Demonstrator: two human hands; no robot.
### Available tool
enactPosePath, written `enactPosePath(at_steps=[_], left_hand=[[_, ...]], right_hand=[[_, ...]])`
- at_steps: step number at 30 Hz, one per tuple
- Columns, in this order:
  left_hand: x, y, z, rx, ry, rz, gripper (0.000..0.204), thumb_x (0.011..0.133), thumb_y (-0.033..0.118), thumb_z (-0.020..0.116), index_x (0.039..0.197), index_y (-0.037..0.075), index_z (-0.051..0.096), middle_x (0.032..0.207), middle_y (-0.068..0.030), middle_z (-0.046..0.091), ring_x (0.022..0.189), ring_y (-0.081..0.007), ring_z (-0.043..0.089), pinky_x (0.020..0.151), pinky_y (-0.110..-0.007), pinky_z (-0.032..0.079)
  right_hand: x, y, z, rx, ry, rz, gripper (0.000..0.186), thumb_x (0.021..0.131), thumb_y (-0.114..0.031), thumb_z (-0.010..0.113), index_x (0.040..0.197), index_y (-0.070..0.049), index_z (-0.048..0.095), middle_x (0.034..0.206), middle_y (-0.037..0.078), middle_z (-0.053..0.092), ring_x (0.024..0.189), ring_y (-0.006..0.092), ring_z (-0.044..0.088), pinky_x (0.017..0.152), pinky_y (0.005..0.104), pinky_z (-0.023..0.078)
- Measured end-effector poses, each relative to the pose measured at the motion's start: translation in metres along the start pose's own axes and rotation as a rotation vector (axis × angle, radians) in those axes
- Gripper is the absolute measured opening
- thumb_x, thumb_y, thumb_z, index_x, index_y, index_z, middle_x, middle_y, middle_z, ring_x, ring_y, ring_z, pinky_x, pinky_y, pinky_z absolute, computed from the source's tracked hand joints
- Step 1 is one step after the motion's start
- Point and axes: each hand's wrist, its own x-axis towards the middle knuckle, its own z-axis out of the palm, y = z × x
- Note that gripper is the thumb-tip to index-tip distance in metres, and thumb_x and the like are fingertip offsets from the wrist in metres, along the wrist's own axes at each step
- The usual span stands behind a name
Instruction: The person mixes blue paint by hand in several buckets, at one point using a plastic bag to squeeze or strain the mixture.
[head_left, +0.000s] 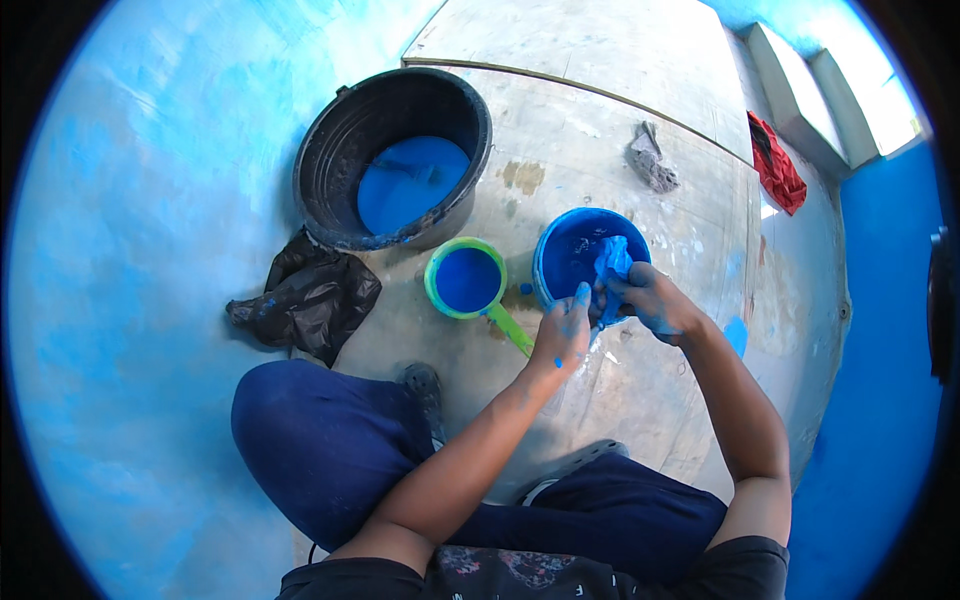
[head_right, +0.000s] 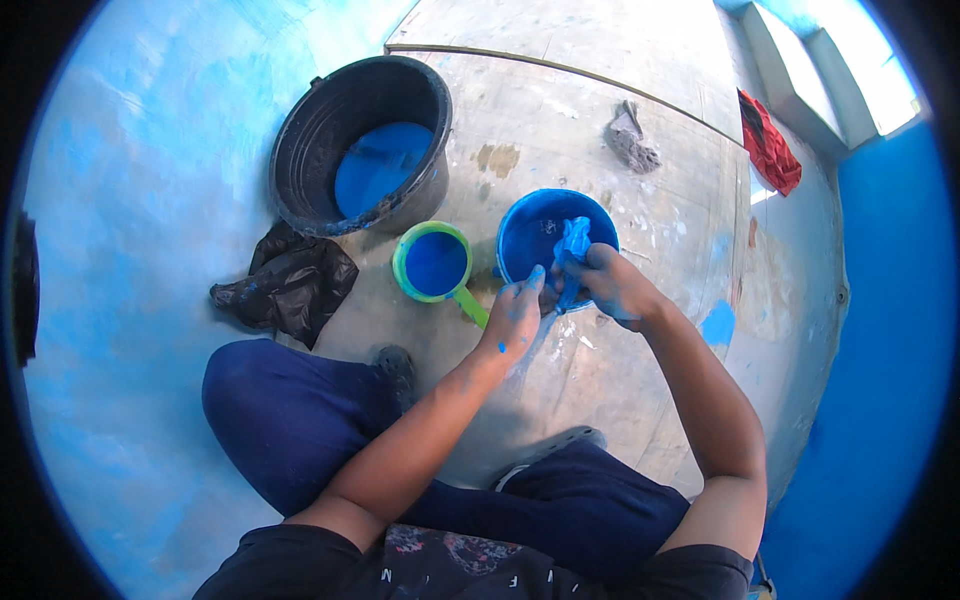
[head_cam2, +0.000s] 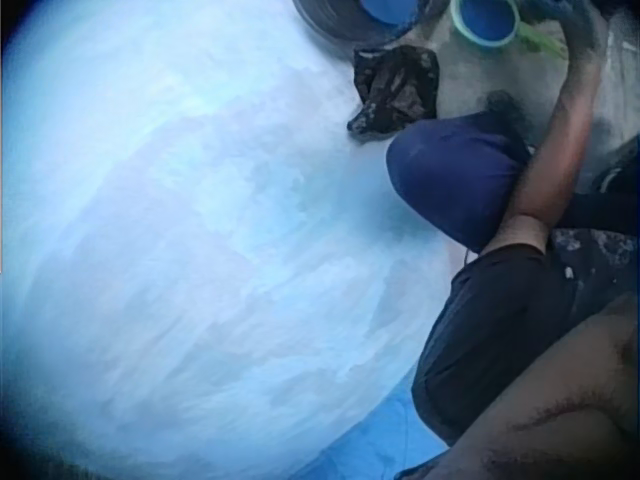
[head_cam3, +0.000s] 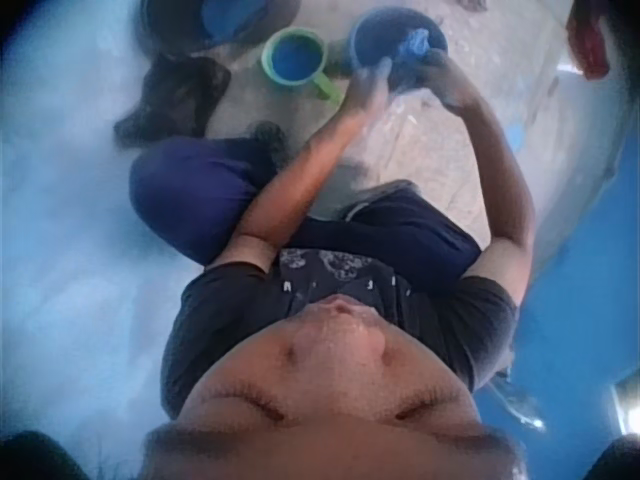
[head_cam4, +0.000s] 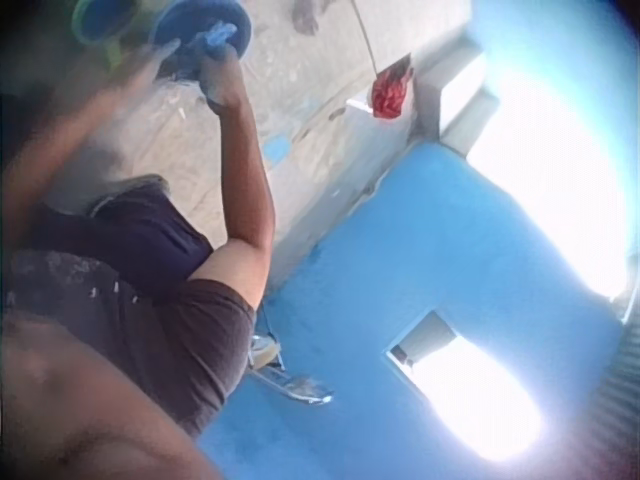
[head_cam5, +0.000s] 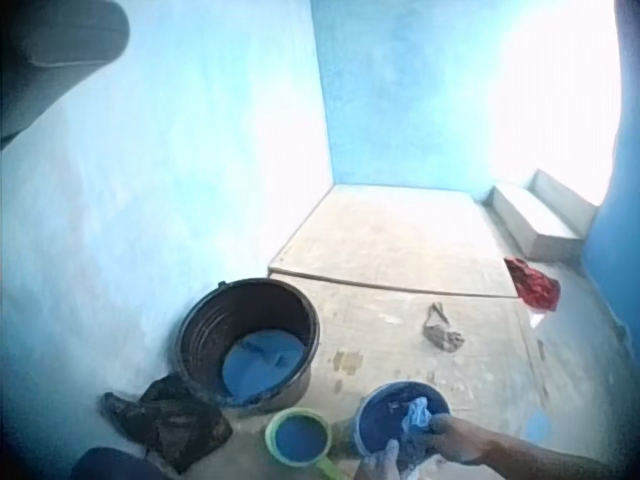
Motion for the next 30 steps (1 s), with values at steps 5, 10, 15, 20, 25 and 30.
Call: enactPosePath(at_steps=[5, 10, 15, 20, 25, 30], left_hand=[[-0.001, 0.027, 0.007, 0.055, -0.022, 0.009, 0.048, 0.103, 0.043, 0.05, 0.095, -0.001, 0.067, 0.087, -0.0088, 0.068, 0.079, -0.0164, 0.065, 0.074, -0.033, 0.05], [-0.007, 0.055, -0.002, 0.687, -0.008, 0.095, 0.059, 0.099, 0.048, 0.053, 0.072, -0.003, 0.067, 0.065, -0.0164, 0.064, 0.064, -0.0244, 0.063, 0.062, -0.04, 0.045], [0.013, 0.03, -0.026, 0.678, -0.093, 0.123, 0.051, 0.1, 0.041, 0.054, 0.079, -0.004, 0.069, 0.068, -0.0158, 0.067, 0.062, -0.0239, 0.065, 0.058, -0.038, 0.047], [0.01, 0.057, -0.026, 0.288, -0.052, -0.17, 0.029, 0.097, 0.025, 0.058, 0.088, -0.001, 0.068, 0.075, -0.0095, 0.069, 0.063, -0.0154, 0.065, 0.055, -0.029, 0.045], [0.007, 0.072, -0.032, 0.524, 0.116, -0.036, 0.026, 0.093, 0.023, 0.063, 0.087, -0.002, 0.067, 0.073, -0.0087, 0.067, 0.065, -0.0157, 0.064, 0.058, -0.029, 0.043], [0.009, 0.078, -0.021, 1.084, 0.274, 0.605, 0.047, 0.084, 0.031, 0.073, 0.119, 0.001, 0.062, 0.115, -0.0175, 0.063, 0.112, -0.0332, 0.058, 0.097, -0.047, 0.042]], right_hand=[[-0.015, -0.007, 0.006, -0.199, 0.002, -0.002, 0.027, 0.102, -0.02, 0.055, 0.106, 0.005, 0.063, 0.1, 0.013, 0.069, 0.092, 0.0192, 0.065, 0.081, 0.0347, 0.051], [-0.021, -0.007, 0.018, -0.629, -0.063, -0.267, 0.024, 0.097, -0.016, 0.057, 0.105, 0.006, 0.063, 0.092, 0.02, 0.069, 0.087, 0.0278, 0.067, 0.083, 0.0386, 0.051], [-0.021, -0.02, -0.003, -0.748, -0.203, -0.125, 0.022, 0.094, -0.017, 0.062, 0.095, 0.004, 0.065, 0.075, 0.011, 0.061, 0.072, 0.0162, 0.056, 0.071, 0.0328, 0.048], [-0.028, -0.027, -0.048, -0.693, -0.145, -0.029, 0.02, 0.093, -0.018, 0.062, 0.09, 0.0, 0.071, 0.073, 0.005, 0.063, 0.064, 0.0126, 0.056, 0.063, 0.0302, 0.048], [-0.035, -0.031, -0.054, -0.699, -0.021, -0.318, 0.028, 0.086, -0.017, 0.07, 0.108, 0.001, 0.068, 0.091, 0.016, 0.07, 0.08, 0.0255, 0.067, 0.074, 0.0363, 0.052], [-0.021, -0.035, -0.047, -0.768, -0.031, -0.407, 0.032, 0.087, -0.015, 0.07, 0.114, 0.002, 0.065, 0.106, 0.02, 0.071, 0.095, 0.0318, 0.069, 0.087, 0.0393, 0.053]])
